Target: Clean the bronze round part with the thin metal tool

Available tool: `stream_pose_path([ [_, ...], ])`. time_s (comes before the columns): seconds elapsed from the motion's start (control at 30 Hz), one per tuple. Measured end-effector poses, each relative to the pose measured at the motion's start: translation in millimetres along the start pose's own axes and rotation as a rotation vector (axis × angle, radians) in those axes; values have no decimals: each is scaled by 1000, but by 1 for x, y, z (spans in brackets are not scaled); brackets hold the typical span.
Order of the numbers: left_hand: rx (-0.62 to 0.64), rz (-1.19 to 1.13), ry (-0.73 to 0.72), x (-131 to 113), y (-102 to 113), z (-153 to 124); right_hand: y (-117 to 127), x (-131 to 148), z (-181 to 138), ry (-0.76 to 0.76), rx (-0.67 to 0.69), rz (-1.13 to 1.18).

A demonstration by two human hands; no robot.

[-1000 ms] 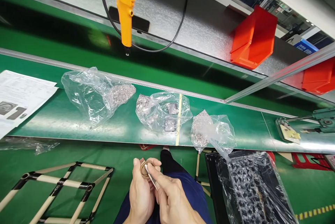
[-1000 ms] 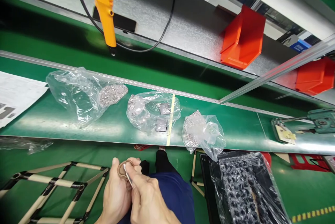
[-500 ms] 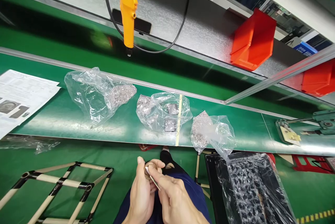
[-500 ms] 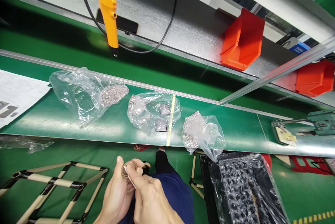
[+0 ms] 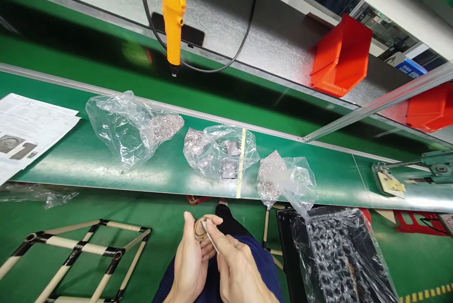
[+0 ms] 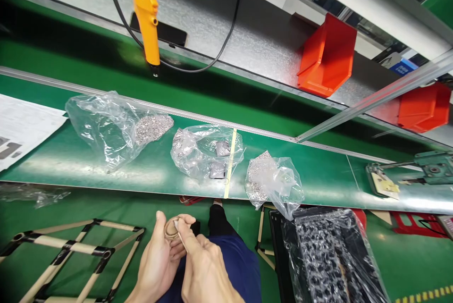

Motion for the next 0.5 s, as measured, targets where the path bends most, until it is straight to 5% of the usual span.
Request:
stream_pose_path([
  [0.5, 6, 86, -31, 0, -1, -4, -1, 2, -2, 57, -21, -21],
])
Point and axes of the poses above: each hand's wrist, its own z-axis towards the middle knuckle, its own y-axis out of the back of the hand, x = y × z, the point moved 5 cm from there along z, towards the middle knuckle, and after that the axes turned 8 degrees about -y, right-handed, at the moved point
